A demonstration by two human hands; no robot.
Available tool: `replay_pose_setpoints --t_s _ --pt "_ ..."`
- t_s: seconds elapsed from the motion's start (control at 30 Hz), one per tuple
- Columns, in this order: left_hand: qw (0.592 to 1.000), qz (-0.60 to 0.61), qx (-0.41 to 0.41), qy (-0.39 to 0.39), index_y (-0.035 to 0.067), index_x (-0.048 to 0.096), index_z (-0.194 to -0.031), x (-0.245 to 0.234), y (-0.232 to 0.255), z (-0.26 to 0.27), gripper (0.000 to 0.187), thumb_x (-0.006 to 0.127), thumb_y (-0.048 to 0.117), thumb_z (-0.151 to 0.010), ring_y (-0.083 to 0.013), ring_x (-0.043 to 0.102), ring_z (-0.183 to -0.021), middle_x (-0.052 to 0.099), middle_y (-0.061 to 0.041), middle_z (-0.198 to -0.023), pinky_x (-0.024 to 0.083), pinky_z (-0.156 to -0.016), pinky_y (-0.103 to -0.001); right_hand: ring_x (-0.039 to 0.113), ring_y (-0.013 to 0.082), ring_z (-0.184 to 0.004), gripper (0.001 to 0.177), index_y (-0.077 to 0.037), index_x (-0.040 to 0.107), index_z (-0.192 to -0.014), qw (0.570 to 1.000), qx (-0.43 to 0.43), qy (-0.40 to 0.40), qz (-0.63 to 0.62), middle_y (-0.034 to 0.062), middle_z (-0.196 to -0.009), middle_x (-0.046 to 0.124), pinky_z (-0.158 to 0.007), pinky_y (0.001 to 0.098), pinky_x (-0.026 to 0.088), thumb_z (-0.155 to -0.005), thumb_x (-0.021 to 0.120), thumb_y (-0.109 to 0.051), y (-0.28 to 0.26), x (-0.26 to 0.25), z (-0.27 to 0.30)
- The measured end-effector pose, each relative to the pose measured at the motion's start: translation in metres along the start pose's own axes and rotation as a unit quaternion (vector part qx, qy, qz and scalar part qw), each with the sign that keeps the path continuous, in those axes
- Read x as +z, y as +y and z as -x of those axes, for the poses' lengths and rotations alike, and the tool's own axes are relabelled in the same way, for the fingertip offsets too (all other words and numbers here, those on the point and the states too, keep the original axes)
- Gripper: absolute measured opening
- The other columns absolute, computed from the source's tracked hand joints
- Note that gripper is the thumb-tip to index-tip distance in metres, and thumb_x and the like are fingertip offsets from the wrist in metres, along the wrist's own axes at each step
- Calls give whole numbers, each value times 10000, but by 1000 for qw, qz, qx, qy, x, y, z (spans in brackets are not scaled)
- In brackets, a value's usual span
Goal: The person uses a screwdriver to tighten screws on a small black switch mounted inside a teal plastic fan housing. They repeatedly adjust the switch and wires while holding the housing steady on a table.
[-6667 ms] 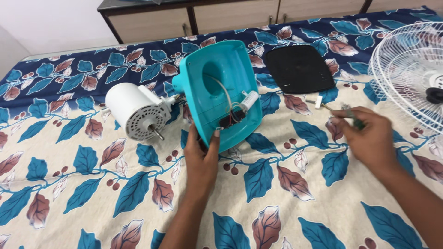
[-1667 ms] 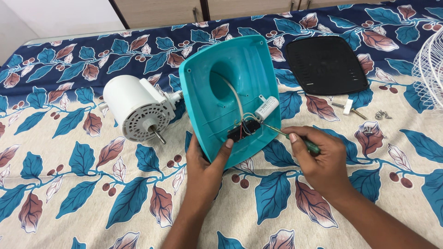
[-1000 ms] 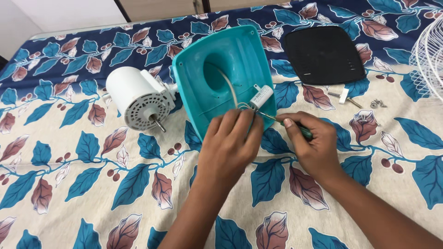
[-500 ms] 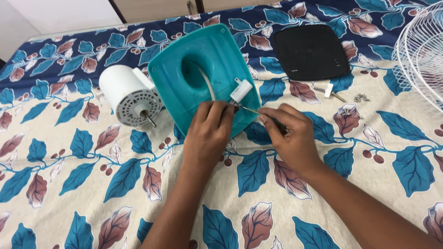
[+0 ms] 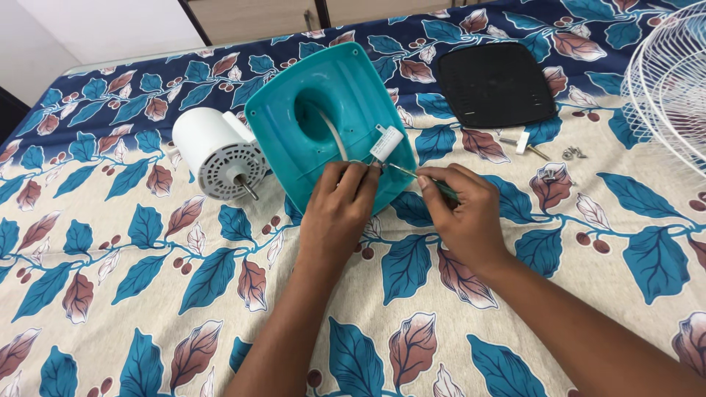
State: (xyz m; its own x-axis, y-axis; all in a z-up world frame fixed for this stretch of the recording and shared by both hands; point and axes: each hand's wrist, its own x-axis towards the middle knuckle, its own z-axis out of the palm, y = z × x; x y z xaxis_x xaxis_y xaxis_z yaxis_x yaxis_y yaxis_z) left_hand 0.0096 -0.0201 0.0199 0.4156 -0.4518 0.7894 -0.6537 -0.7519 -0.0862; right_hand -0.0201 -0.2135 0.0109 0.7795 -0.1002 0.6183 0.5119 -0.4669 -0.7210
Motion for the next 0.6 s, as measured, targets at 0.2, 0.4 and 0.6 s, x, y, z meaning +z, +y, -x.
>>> replay_pose_setpoints --t_s 0.2,0.4,0.6 --pt "1000 -15 2 13 5 706 -1237 0 1 0 424 694 30 -814 -232 622 -1078 644 -64 -1117 550 -908 -359 579 73 -644 155 -4 751 -1087 1000 -3 -16 1 52 -818 689 -550 243 429 -982 694 -103 3 1 1" --pt "999 -35 -1 26 20 692 -1245 4 3 0 416 702 38 -829 -230 631 -1083 667 -61 -1128 534 -875 -360 537 77 -614 171 -9 757 -1100 1000 2 -28 15 48 -785 671 -535 252 404 -984 698 -120 4 1 0" --pt "998 -56 -6 5 58 682 -1327 1 3 -1 467 742 74 -863 -222 622 -1126 648 -55 -1206 515 -922 -371 534 68 -614 185 -12 755 -1116 999 10 -28 14 44 -798 675 -529 251 401 -984 692 -125 3 2 -2"
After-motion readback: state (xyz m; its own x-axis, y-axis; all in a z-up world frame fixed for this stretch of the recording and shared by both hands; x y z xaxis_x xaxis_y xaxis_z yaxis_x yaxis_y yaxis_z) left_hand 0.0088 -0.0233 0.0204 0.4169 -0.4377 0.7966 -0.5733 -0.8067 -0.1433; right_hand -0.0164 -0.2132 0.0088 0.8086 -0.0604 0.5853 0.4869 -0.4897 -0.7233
